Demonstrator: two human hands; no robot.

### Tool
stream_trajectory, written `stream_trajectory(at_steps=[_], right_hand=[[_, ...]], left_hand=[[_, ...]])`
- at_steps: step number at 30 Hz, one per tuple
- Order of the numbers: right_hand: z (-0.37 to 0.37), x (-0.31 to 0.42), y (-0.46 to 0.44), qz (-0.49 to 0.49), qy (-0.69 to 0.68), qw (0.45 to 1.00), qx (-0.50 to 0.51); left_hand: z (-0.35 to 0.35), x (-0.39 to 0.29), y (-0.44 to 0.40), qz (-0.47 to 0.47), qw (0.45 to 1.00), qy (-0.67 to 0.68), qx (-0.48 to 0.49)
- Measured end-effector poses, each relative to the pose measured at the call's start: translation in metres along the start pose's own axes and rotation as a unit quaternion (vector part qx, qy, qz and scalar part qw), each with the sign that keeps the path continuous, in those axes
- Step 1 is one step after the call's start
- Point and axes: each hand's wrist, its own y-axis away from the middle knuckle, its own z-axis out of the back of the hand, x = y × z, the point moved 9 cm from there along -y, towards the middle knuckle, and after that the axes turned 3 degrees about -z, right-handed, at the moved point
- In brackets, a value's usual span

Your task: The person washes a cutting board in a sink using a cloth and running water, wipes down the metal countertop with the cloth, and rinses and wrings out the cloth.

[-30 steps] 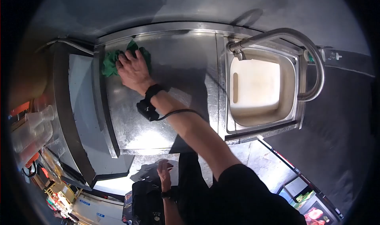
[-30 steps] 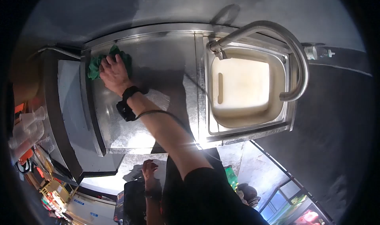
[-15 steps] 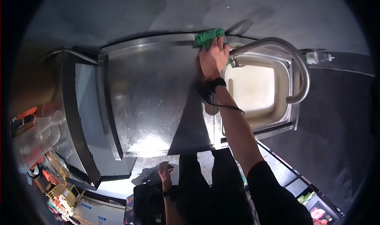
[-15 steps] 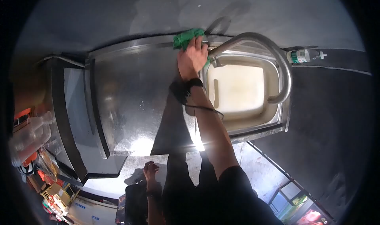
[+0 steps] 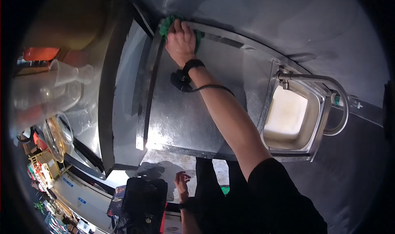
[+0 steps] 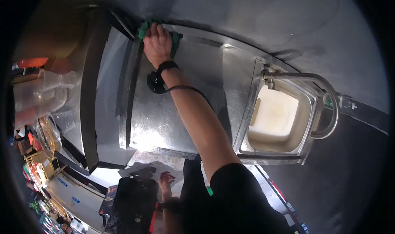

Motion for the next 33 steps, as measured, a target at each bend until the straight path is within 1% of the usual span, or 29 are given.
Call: stream_trajectory(at_steps=[1,4,6,7,8,10,11,12,13,14,15,16,17,18,19,20,21,22,23,24,25,26,27,28,30,33], right_hand=[[0.004,-0.001,0.001,0.028,-0.008,0.999,-0.027],[0.008,-0.019,0.013,0.069,0.097,0.993,0.009],[0.026,-0.059,0.027,0.033,0.128,0.991,0.009],[0.044,-0.085,0.04,0.01,0.139,0.99,0.014],[0.065,-0.111,0.053,-0.016,0.148,0.989,0.016],[0.113,-0.166,0.079,-0.073,0.1,0.991,0.043],[0.122,-0.195,0.104,-0.151,0.038,0.983,0.102],[0.133,-0.217,0.134,-0.228,-0.022,0.961,0.156],[0.17,-0.224,0.157,-0.28,-0.094,0.947,0.124],[0.185,-0.246,0.208,-0.281,-0.202,0.938,0.013],[0.21,-0.257,0.232,-0.4,-0.152,0.897,0.114],[0.229,-0.274,0.27,-0.472,-0.222,0.847,0.108],[0.256,-0.286,0.292,-0.522,-0.327,0.787,0.046],[0.28,-0.311,0.319,-0.555,-0.319,0.768,-0.01],[0.299,-0.338,0.344,-0.625,-0.34,0.702,-0.044],[0.312,-0.37,0.37,-0.652,-0.346,0.669,-0.09],[0.337,-0.389,0.361,-0.584,-0.332,0.72,-0.174],[0.356,-0.406,0.34,-0.529,-0.291,0.768,-0.212],[0.367,-0.426,0.31,-0.468,-0.229,0.83,-0.201],[0.369,-0.439,0.271,-0.39,-0.165,0.892,-0.157],[0.365,-0.441,0.231,-0.311,-0.115,0.938,-0.102],[0.356,-0.433,0.192,-0.328,-0.151,0.932,-0.025],[0.34,-0.423,0.164,-0.194,-0.054,0.979,0.03],[0.322,-0.412,0.147,-0.051,0.047,0.994,0.084],[0.3,-0.385,0.117,0.045,-0.017,0.991,0.125],[0.232,-0.374,0.118,0.141,0.035,0.98,0.135]], left_hand=[[0.005,0.001,0.003,-0.013,1.0,0.019,-0.008],[0.012,0.003,0.0,0.006,1.0,-0.015,-0.01],[0.012,-0.001,-0.004,-0.027,0.999,-0.026,0.001],[0.01,-0.006,-0.005,-0.022,0.999,-0.046,-0.003],[0.003,-0.013,-0.004,-0.042,0.997,-0.058,0.012],[-0.012,-0.024,-0.007,-0.091,0.992,-0.08,0.041],[-0.014,-0.014,-0.013,-0.035,0.993,-0.113,0.024],[-0.022,-0.012,-0.017,-0.029,0.997,-0.073,0.027],[-0.031,-0.008,-0.02,-0.02,0.999,-0.035,0.034],[-0.043,-0.003,-0.016,-0.004,0.999,0.0,0.038],[-0.061,-0.018,-0.007,-0.099,0.993,0.0,0.058],[-0.081,-0.016,-0.001,-0.056,0.993,0.065,0.078],[-0.1,-0.022,0.005,-0.016,0.987,0.128,0.095],[-0.114,-0.026,0.01,0.024,0.975,0.189,0.111],[-0.123,-0.019,0.004,0.004,0.972,0.165,0.165],[-0.133,-0.017,0.002,-0.019,0.974,0.151,0.167],[-0.145,-0.016,0.004,-0.043,0.975,0.14,0.168],[-0.157,-0.015,0.009,-0.066,0.975,0.129,0.166],[-0.165,-0.011,0.012,-0.064,0.977,0.124,0.159],[-0.173,-0.005,0.018,-0.043,0.98,0.128,0.146],[-0.18,0.001,0.023,-0.026,0.982,0.133,0.134],[-0.188,0.01,0.025,-0.009,0.982,0.139,0.124],[-0.193,0.017,0.029,0.003,0.983,0.148,0.112],[-0.197,0.024,0.033,0.013,0.983,0.157,0.099],[-0.208,0.031,0.041,0.031,0.981,0.178,0.074],[-0.216,0.042,0.05,0.053,0.976,0.209,0.041]])
